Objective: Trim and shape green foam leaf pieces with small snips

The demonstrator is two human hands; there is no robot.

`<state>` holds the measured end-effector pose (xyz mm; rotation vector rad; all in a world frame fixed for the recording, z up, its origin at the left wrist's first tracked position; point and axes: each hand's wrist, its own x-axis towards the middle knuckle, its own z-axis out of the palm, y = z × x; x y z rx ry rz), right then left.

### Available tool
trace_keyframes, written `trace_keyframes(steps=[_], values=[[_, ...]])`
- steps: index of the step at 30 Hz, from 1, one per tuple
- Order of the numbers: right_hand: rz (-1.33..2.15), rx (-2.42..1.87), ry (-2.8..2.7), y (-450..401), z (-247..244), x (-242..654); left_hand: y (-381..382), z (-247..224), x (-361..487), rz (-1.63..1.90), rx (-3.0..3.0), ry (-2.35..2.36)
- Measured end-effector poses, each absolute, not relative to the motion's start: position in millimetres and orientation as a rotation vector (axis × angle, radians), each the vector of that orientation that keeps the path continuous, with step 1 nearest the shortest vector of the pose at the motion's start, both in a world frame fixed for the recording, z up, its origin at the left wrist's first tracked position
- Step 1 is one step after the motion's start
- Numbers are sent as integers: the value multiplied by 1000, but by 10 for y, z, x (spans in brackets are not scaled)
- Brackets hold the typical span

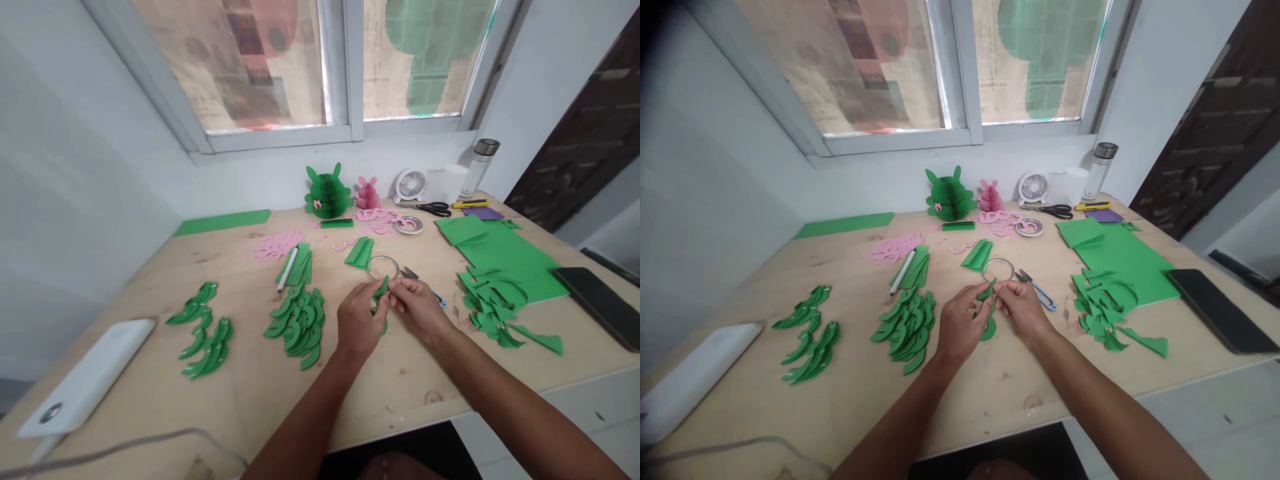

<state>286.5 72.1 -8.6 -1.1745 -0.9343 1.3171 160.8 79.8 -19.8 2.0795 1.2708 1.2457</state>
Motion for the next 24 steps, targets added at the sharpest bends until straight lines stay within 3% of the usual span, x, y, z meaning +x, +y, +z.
trace_keyframes(steps=[24], values=[[1263, -1265, -936, 731, -73, 2851, 822, -143, 1574, 1116, 1434, 1104]])
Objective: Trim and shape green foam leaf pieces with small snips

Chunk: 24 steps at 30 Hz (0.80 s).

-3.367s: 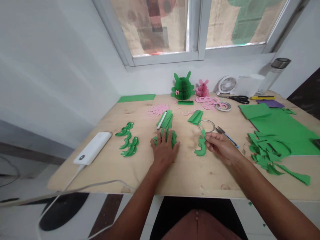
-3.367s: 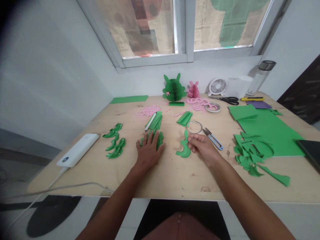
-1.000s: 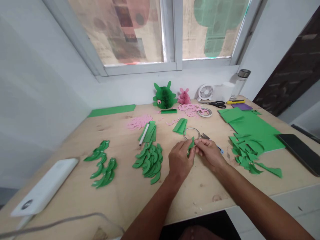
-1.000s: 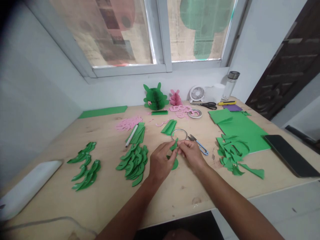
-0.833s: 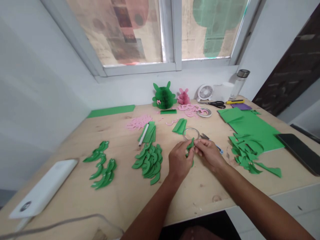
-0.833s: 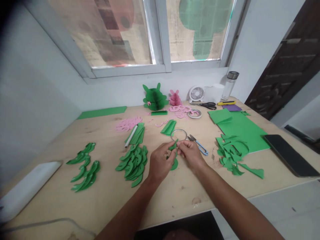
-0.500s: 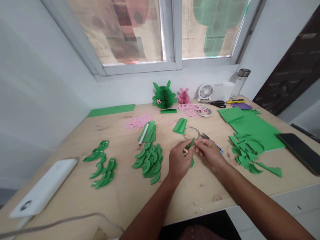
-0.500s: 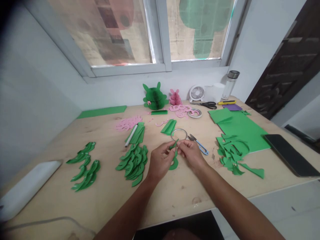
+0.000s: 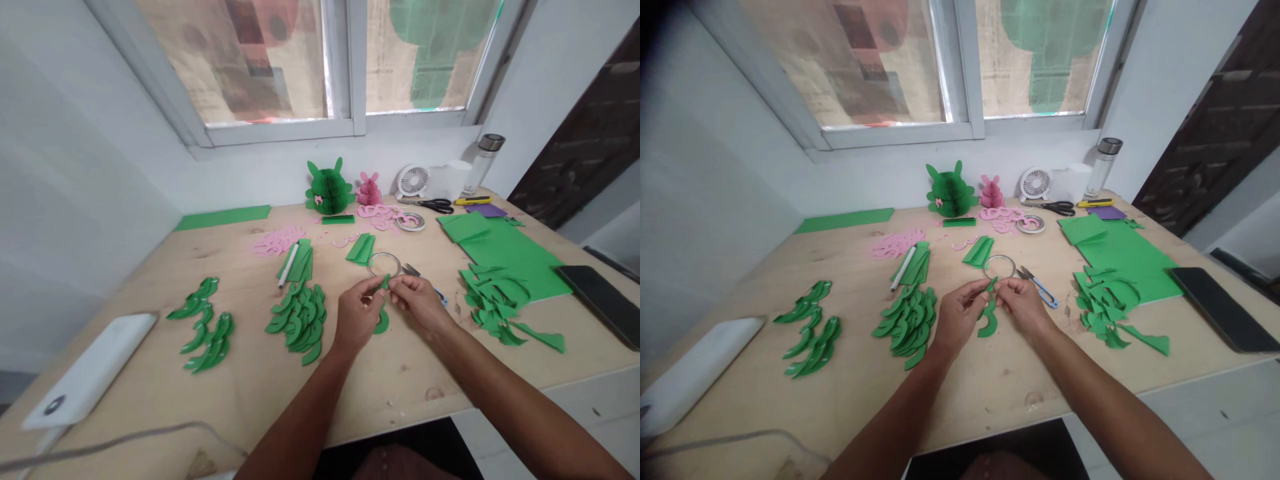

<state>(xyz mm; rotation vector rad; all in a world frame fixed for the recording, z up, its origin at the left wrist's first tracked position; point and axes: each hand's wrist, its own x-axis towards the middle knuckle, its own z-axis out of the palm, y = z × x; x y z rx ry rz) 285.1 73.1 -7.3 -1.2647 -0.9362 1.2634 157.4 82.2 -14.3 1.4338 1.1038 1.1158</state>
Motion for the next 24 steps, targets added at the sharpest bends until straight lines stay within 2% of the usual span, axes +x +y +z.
trace_keyframes(steps=[24], values=[[1166, -1269, -1091, 763, -222, 2866, 823, -135, 1581, 1149, 1582, 1153]])
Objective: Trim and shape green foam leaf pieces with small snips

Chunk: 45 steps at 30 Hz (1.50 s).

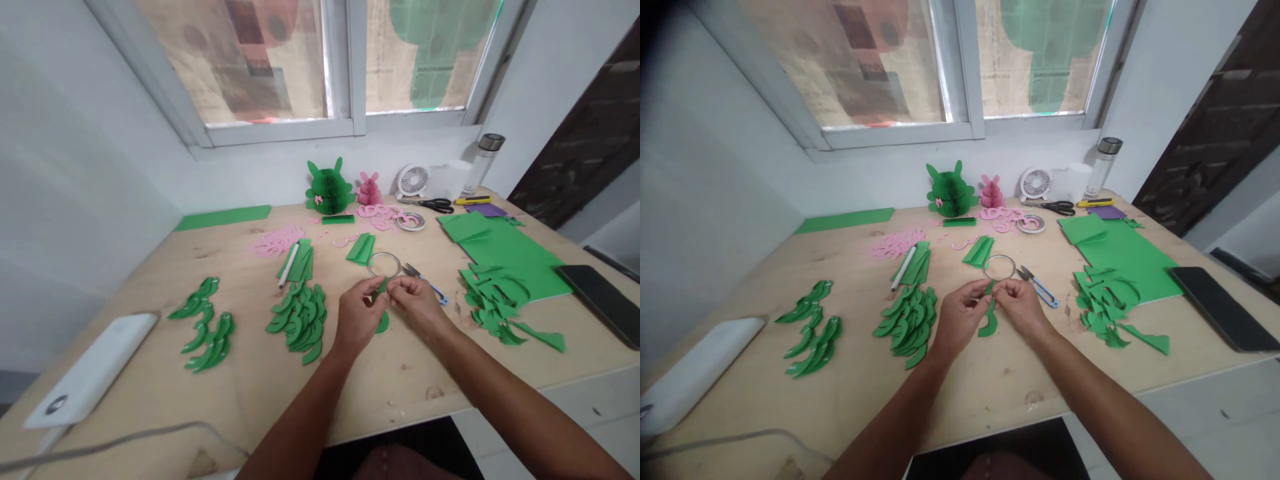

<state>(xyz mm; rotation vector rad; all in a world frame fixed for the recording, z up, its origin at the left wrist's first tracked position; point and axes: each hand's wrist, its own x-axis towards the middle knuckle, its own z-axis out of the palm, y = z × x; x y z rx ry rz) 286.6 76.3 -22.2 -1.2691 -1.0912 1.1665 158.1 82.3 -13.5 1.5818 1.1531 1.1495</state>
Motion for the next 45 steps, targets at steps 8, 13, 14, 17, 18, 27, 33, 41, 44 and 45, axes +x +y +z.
trace_keyframes(steps=[8, 13, 14, 17, 18, 27, 33, 41, 44, 45], values=[[1190, -1236, -1086, 755, -203, 2865, 819, -126, 1581, 1141, 1559, 1143], [1215, -1220, -1081, 759, -219, 2868, 817, -134, 1578, 1134, 1535, 1128], [1215, -1223, -1082, 760, -224, 2870, 817, -135, 1576, 1131, 1530, 1123], [1209, -1228, -1096, 761, -236, 2878, 820, -145, 1570, 1120, 1494, 1089], [1204, -1226, -1103, 761, -238, 2880, 822, -151, 1569, 1117, 1477, 1074], [1208, -1234, -1114, 761, -260, 2890, 843, -194, 1566, 1097, 1363, 1007], [1248, -1245, -1111, 751, -211, 2882, 842, -170, 1568, 1098, 1362, 1037], [1261, -1238, -1081, 751, -192, 2871, 848, -192, 1559, 1096, 1388, 1037], [1249, -1254, -1094, 755, -199, 2875, 852, -198, 1554, 1102, 1400, 1041], [1250, -1257, -1093, 755, -201, 2877, 856, -202, 1551, 1107, 1405, 1039]])
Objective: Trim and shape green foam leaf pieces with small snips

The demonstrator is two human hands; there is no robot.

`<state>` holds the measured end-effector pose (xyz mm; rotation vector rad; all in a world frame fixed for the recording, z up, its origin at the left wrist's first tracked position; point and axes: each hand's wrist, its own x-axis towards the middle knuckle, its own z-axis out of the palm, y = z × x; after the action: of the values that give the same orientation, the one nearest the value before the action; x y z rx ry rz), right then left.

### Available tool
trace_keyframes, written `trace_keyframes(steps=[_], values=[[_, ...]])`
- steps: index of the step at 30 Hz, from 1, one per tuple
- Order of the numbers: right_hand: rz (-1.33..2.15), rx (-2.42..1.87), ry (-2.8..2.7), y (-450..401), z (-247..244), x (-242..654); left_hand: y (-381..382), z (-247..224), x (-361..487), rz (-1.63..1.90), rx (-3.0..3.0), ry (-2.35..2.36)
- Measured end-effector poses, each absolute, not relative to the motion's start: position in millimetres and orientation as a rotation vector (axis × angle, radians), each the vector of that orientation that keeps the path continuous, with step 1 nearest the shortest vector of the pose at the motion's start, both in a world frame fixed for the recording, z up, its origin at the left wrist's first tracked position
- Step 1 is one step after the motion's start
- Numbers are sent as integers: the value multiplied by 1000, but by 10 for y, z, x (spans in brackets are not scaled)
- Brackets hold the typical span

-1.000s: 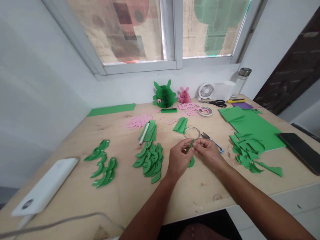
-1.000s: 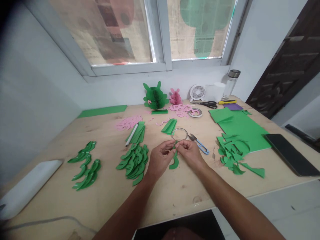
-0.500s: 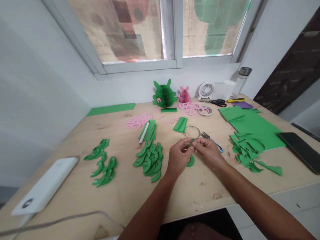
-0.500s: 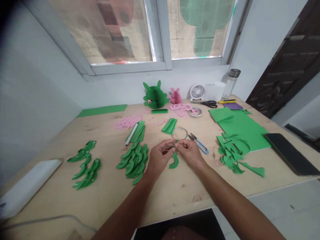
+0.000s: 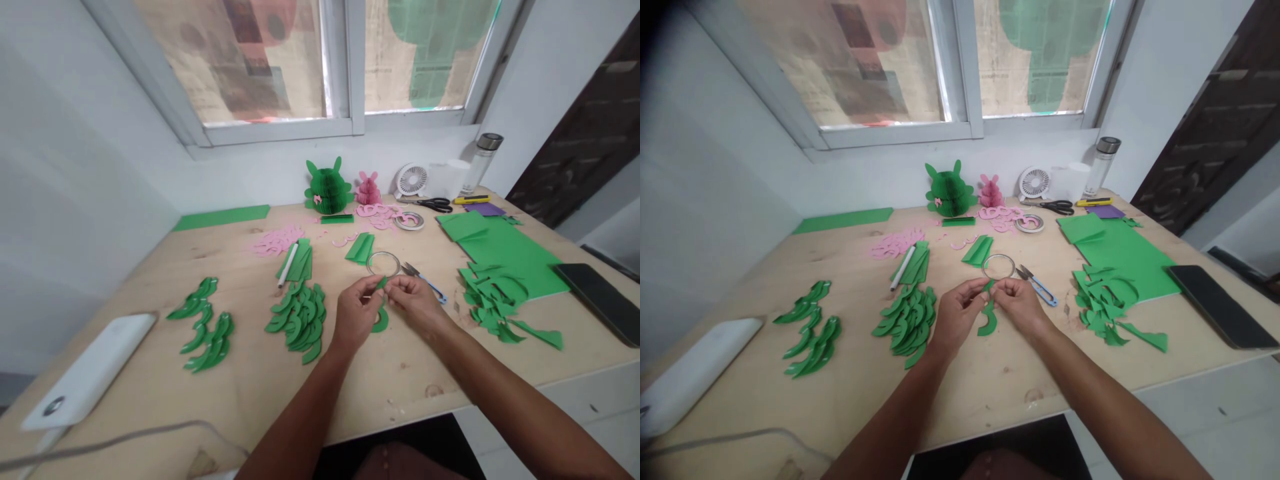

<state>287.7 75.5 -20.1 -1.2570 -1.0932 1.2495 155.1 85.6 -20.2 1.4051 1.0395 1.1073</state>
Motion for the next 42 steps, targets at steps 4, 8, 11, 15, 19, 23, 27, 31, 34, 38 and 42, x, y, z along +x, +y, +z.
trace_keyframes(steps=[4, 8, 11, 15, 19, 23, 27, 31, 34, 38, 42], values=[[1253, -1271, -1071, 752, -205, 2880, 881, -226, 1539, 1148, 1400, 1025], [1241, -1294, -1066, 756, -209, 2885, 906, -242, 1530, 1153, 1365, 1004], [1227, -1295, -1061, 759, -197, 2883, 919, -243, 1526, 1136, 1324, 988], [1225, -1294, -1051, 760, -170, 2875, 925, -231, 1518, 1122, 1285, 979], [1206, -1300, -1061, 765, -187, 2877, 924, -218, 1510, 1102, 1258, 965], [1201, -1305, -1074, 772, -216, 2886, 933, -239, 1502, 1067, 1273, 988], [1174, -1337, -1103, 773, -203, 2884, 942, -272, 1496, 1060, 1333, 1017], [1184, -1316, -1182, 769, -211, 2877, 927, -259, 1507, 1066, 1379, 1038], [1158, -1293, -1246, 774, -258, 2887, 910, -231, 1517, 1069, 1411, 1054], [1113, -1304, -1276, 787, -309, 2907, 902, -224, 1511, 1066, 1457, 1037], [1087, -1332, -1269, 794, -319, 2917, 907, -249, 1499, 1049, 1491, 1062]])
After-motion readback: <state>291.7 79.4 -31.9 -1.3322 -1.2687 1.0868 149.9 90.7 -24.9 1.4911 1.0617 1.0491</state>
